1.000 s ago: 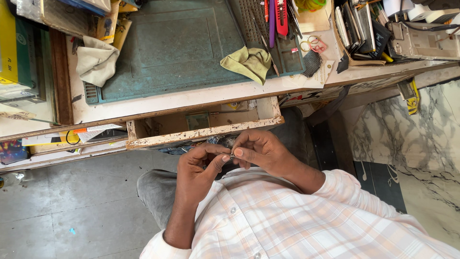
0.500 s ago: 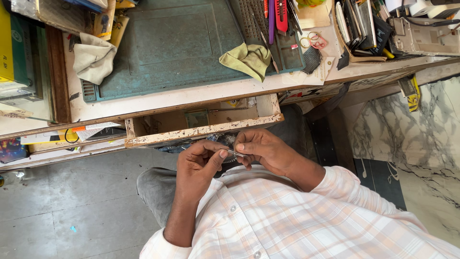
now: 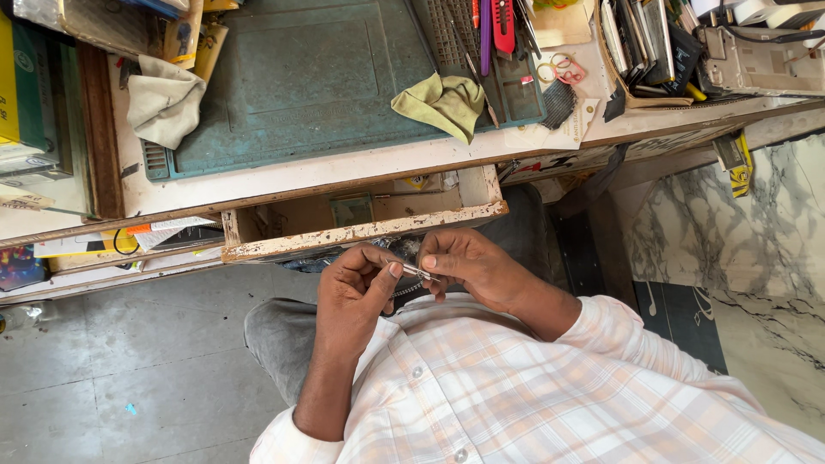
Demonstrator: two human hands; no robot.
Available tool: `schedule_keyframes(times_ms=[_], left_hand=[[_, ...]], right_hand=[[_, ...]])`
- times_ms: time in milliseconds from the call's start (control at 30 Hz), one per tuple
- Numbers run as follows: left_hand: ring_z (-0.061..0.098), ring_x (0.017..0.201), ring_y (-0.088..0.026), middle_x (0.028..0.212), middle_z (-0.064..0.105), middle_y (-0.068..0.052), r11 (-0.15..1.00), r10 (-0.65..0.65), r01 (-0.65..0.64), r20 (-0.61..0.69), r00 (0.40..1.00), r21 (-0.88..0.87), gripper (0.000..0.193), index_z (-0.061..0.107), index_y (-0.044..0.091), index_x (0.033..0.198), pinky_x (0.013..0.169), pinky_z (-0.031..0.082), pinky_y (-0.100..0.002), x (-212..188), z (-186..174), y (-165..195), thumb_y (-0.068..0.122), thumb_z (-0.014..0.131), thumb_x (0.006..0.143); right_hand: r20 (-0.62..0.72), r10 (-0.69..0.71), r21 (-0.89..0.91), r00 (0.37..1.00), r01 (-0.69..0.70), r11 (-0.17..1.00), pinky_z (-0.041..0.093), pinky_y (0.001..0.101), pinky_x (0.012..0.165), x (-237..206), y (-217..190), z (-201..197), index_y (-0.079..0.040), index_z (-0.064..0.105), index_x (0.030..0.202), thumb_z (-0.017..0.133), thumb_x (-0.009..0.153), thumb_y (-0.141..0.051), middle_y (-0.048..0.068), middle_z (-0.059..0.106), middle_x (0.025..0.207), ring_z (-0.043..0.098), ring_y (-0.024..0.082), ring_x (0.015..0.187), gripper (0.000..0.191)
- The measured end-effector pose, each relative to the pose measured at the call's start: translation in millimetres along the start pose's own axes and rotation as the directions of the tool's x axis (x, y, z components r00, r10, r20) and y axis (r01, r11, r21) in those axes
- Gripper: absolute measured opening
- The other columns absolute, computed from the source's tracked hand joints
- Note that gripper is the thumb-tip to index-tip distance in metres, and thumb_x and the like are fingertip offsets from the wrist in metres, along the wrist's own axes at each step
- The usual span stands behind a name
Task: The person clears a cluttered workbench, wipes the surface with a cloth, and then uses a small metal tool to manipulate components on a disassembled mobile phone. The person also handles a small chain-like object and a white card before returning to the phone repair.
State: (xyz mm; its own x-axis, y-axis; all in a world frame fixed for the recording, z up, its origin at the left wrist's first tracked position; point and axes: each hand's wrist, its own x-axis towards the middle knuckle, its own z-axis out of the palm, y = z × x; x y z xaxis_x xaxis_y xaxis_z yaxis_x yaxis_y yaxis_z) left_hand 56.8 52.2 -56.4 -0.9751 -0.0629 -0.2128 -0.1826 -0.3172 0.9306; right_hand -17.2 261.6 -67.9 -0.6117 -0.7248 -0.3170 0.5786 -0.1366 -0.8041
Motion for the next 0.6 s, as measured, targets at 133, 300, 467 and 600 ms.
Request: schedule_keyframes(times_ms=[133,300,467,600], left_hand=[[0.05,0.058,-0.002,0.078,0.069,-0.002,1.0,-0.017,0.017,0.003,1.0,-0.012,0.003,0.069,0.002,0.093,0.046,0.038,-0.019,-0.2,-0.1,1.3,0.005,0.07,0.095],[0.053,0.065,-0.001,0.081,0.068,0.0,0.999,0.052,-0.053,0.033,0.998,0.012,0.003,0.069,0.003,0.095,0.052,0.04,-0.019,-1.4,0.1,-0.2,0.004,0.071,0.096],[0.052,0.063,-0.001,0.077,0.066,-0.001,0.997,0.052,-0.054,0.024,0.998,0.059,0.003,0.07,0.002,0.096,0.051,0.038,-0.019,-0.8,-0.3,-0.9,0.004,0.072,0.097],[0.056,0.061,-0.002,0.08,0.072,-0.003,0.997,0.048,-0.043,-0.066,0.997,0.066,0.004,0.07,0.001,0.097,0.047,0.043,-0.02,0.7,1.0,2.1,0.005,0.071,0.095]], right_hand=[[-0.001,0.0,-0.006,1.0,0.0,1.0,0.056,0.0303,0.064,0.4,1.0,-0.3,-0.005,0.068,0.097,0.07,0.099,-0.025,0.003,0.069,0.081,0.066,0.011,0.073,0.02],[0.027,-0.036,-0.05,0.999,0.037,0.998,0.056,0.03,0.066,0.5,1.8,-0.4,-0.004,0.068,0.097,0.07,0.101,-0.022,0.003,0.069,0.083,0.065,0.011,0.075,0.019],[0.049,-0.126,-0.152,0.991,0.132,0.979,0.057,0.0291,0.069,0.1,1.4,1.5,-0.001,0.068,0.101,0.068,0.104,-0.022,0.004,0.068,0.087,0.065,0.011,0.077,0.02],[-0.038,-0.101,-0.19,0.994,0.092,0.977,0.06,0.0273,0.069,1.2,-2.3,3.2,-0.002,0.07,0.102,0.065,0.102,-0.027,0.007,0.074,0.088,0.07,0.011,0.077,0.026]])
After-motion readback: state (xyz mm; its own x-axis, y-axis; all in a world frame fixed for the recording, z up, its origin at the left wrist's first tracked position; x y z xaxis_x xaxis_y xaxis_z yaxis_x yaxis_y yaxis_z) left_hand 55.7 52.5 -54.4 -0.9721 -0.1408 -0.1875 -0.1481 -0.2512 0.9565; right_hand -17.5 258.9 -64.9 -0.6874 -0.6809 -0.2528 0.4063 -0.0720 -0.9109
